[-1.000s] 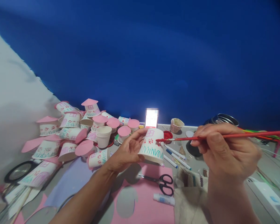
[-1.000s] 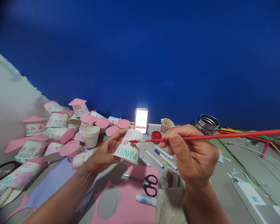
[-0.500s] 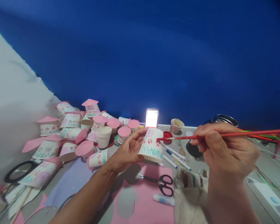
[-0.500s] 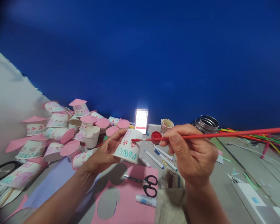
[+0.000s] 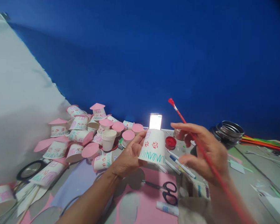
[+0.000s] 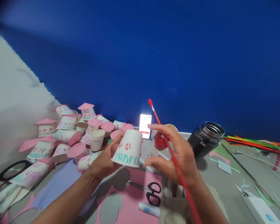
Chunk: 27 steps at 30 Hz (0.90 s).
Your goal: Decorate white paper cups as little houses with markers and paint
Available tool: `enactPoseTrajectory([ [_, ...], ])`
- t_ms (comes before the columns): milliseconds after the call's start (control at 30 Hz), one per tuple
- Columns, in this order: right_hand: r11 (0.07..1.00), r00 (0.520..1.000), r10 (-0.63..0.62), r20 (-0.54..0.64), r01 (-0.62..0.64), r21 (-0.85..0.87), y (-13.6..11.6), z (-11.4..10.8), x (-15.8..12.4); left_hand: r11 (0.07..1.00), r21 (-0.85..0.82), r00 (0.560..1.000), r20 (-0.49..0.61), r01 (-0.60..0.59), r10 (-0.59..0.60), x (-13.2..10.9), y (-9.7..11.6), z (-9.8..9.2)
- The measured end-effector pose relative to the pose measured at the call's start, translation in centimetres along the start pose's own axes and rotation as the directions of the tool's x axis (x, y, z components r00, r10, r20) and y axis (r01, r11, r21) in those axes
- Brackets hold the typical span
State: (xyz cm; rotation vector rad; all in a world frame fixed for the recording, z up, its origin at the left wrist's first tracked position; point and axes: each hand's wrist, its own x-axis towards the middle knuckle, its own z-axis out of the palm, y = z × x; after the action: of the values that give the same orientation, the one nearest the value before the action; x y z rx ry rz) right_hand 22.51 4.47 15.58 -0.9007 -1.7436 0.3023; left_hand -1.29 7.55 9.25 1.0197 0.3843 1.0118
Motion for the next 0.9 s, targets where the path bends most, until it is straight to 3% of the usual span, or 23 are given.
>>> enactPoseTrajectory([
  [100, 0.995, 0.982, -0.046, 0.184, 0.061, -0.076, 0.4, 0.6, 0.0, 1.0, -0.013, 1.0, 0.013, -0.011, 0.011, -0.1, -0.2, 0.5],
  [233, 0.989, 0.96, -0.103, 0.259, 0.126, -0.074, 0.8, 1.1, 0.0, 0.998, 0.065, 1.0, 0.021, -0.024, 0.023, 0.1, 0.0, 0.3],
  [333, 0.981, 0.945, -0.121, 0.305, 0.161, -0.111, 1.0, 0.9, 0.0, 0.961, 0.243, 0.991, 0.064, -0.131, 0.119, -0.3, 1.1, -0.5],
  [367, 0.975, 0.934, -0.127, 0.333, 0.179, -0.132, 1.0, 0.9, 0.1, 0.928, 0.322, 0.982, 0.079, -0.185, 0.169, -0.6, 1.6, -0.6],
  [467, 0.96, 0.901, -0.135, 0.412, 0.222, -0.17, 1.0, 1.2, 0.4, 0.747, 0.647, 0.989, 0.082, -0.15, 0.127, -1.4, 3.2, -0.5],
  [567, 0.967, 0.888, -0.122, 0.444, 0.207, -0.148, 0.9, 1.5, 0.5, 0.603, 0.784, 0.987, 0.072, -0.146, 0.145, -1.8, 3.9, 0.1],
  [667, 0.986, 0.914, -0.102, 0.393, 0.145, -0.082, 1.0, 1.3, 0.3, 0.581, 0.802, 0.987, 0.063, -0.139, 0.149, -1.7, 4.0, 0.2],
  [800, 0.997, 0.995, -0.035, 0.095, 0.028, 0.069, 1.6, 0.8, -0.4, 0.623, 0.778, 0.986, -0.029, -0.08, 0.162, -2.2, 3.6, -0.6],
  [900, 0.972, 0.998, 0.015, -0.068, 0.002, 0.236, 2.0, 0.8, -0.5, 0.704, 0.709, 0.983, -0.096, -0.045, 0.159, -3.0, 2.6, -1.3],
])
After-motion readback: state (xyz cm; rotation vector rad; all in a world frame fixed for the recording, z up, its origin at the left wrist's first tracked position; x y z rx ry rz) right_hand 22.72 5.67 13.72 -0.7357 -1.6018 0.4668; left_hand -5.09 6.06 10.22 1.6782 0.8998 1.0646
